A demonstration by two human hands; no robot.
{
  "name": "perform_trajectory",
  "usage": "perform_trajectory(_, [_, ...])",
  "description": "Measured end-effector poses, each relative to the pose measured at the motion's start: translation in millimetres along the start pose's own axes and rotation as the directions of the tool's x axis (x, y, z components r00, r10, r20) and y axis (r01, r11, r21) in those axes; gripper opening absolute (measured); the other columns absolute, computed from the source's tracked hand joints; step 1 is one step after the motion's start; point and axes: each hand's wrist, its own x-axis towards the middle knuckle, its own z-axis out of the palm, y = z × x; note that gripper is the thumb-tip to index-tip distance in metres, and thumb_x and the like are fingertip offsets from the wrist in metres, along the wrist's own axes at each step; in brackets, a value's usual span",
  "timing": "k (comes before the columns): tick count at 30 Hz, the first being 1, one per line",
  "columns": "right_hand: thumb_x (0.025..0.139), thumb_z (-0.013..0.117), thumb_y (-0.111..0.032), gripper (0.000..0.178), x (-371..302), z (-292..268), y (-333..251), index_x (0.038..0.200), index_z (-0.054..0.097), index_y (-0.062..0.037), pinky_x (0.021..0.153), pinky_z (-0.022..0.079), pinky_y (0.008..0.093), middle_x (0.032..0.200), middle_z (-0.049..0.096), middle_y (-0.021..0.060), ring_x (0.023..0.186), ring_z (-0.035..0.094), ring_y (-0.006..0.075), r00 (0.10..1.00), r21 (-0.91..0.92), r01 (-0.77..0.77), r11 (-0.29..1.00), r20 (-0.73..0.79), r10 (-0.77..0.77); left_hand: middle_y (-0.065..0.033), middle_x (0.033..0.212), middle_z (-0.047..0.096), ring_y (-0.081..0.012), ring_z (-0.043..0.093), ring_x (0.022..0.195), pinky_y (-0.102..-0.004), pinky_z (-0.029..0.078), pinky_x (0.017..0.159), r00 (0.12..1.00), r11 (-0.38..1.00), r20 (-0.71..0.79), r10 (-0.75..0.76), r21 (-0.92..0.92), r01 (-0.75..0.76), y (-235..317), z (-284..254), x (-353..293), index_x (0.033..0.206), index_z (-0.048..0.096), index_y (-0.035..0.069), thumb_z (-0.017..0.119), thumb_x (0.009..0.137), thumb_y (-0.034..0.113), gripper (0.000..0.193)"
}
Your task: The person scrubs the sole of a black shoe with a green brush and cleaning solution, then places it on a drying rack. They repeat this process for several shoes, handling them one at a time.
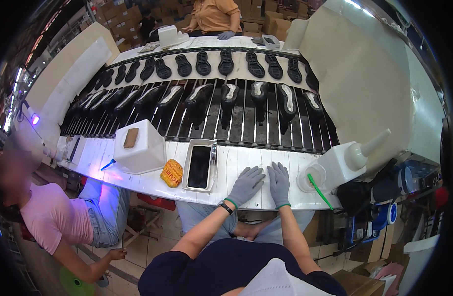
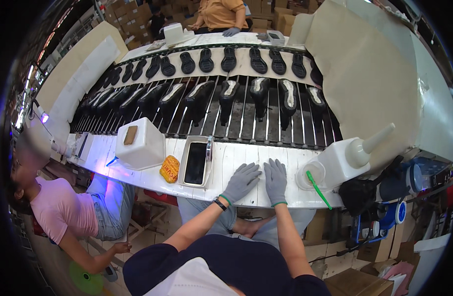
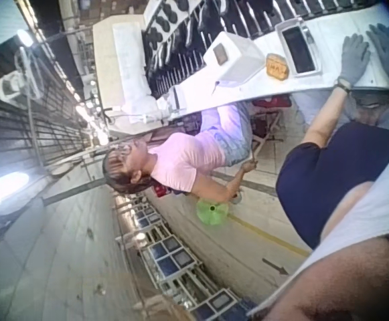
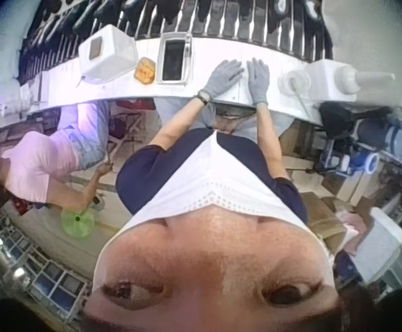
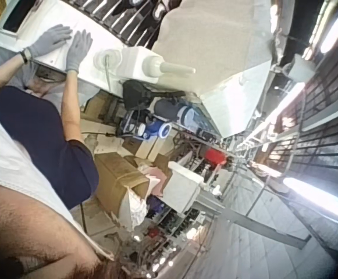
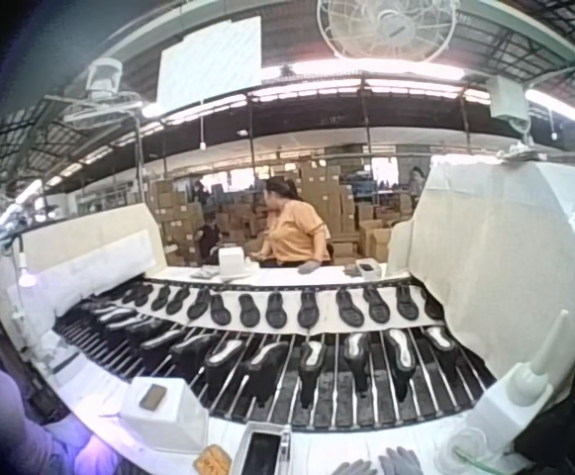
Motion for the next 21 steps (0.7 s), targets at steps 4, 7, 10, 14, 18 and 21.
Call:
perform_trajectory(4, [0.101, 0.046, -0.022, 0.033, 0.8, 0.4, -1.1, 0.116, 0.070, -0.0051, 0.115, 0.030, 0.0468, 0.130, 0.062, 0.0163, 0.130, 0.049, 0.0379, 1.000, -0.004, 0.004, 1.000, 0.002, -0.004, -0.0114, 0.135, 0.060, -0.0287, 0.052, 0.130, -0.0449, 0.034, 0.114, 1.000, 1.000, -0.007, 0.004, 0.004, -0.004, 0.2, -0.8, -0.2, 0.122, 0.066, 0.010, 0.058, 0.094, 0.022, 0.031])
perform_trajectory(7, [0.101, 0.046, -0.022, 0.033, 1.1, 0.5, -1.8, 0.116, 0.070, -0.0051, 0.115, 0.030, 0.0470, 0.130, 0.062, 0.0164, 0.130, 0.049, 0.0380, 1.000, -0.008, 0.011, 1.000, 0.011, -0.011, -0.0115, 0.134, 0.060, -0.0284, 0.052, 0.130, -0.0446, 0.035, 0.114, 1.000, 1.000, -0.011, 0.000, 0.001, 0.000, -1.5, 0.0, -0.9, 0.122, 0.067, 0.010, 0.058, 0.094, 0.022, 0.031])
perform_trajectory(10, [0.100, 0.047, -0.022, 0.032, 1.5, 1.4, 1.4, 0.116, 0.070, -0.0057, 0.115, 0.030, 0.0472, 0.131, 0.062, 0.0157, 0.131, 0.049, 0.0378, 1.000, -0.014, 0.018, 1.000, 0.012, -0.017, -0.0118, 0.134, 0.060, -0.0283, 0.051, 0.130, -0.0446, 0.034, 0.114, 1.000, 1.000, -0.013, -0.004, -0.010, 0.004, -0.9, -0.5, 0.3, 0.121, 0.067, 0.010, 0.058, 0.094, 0.022, 0.031])
perform_trajectory(14, [0.100, 0.049, -0.022, 0.030, 0.2, 1.7, 1.7, 0.115, 0.070, -0.0068, 0.115, 0.030, 0.0474, 0.131, 0.062, 0.0145, 0.131, 0.048, 0.0374, 1.000, 0.001, 0.009, 1.000, 0.008, -0.009, -0.0128, 0.133, 0.060, -0.0284, 0.051, 0.130, -0.0451, 0.034, 0.114, 1.000, 1.000, -0.017, 0.011, -0.006, -0.011, -0.7, -0.2, -0.7, 0.121, 0.066, 0.009, 0.058, 0.094, 0.023, 0.032])
perform_trajectory(18, [0.100, 0.049, -0.022, 0.030, 0.0, 2.8, 1.9, 0.115, 0.070, -0.0069, 0.115, 0.030, 0.0471, 0.131, 0.062, 0.0145, 0.131, 0.048, 0.0372, 1.000, -0.015, 0.018, 1.000, 0.004, -0.018, -0.0131, 0.133, 0.059, -0.0282, 0.051, 0.130, -0.0452, 0.033, 0.115, 1.000, 1.000, -0.016, 0.012, -0.001, -0.012, -1.8, 0.7, -2.0, 0.122, 0.065, 0.009, 0.058, 0.094, 0.024, 0.032])
perform_trajectory(21, [0.099, 0.051, -0.023, 0.030, -0.9, 3.6, 1.3, 0.115, 0.070, -0.0069, 0.115, 0.030, 0.0471, 0.131, 0.062, 0.0144, 0.131, 0.048, 0.0368, 1.000, -0.007, -0.001, 1.000, -0.001, 0.001, -0.0131, 0.135, 0.059, -0.0301, 0.051, 0.130, -0.0452, 0.034, 0.114, 1.000, 1.000, -0.002, -0.004, -0.005, 0.004, -1.1, -0.6, -1.8, 0.121, 0.066, 0.010, 0.058, 0.095, 0.023, 0.031])
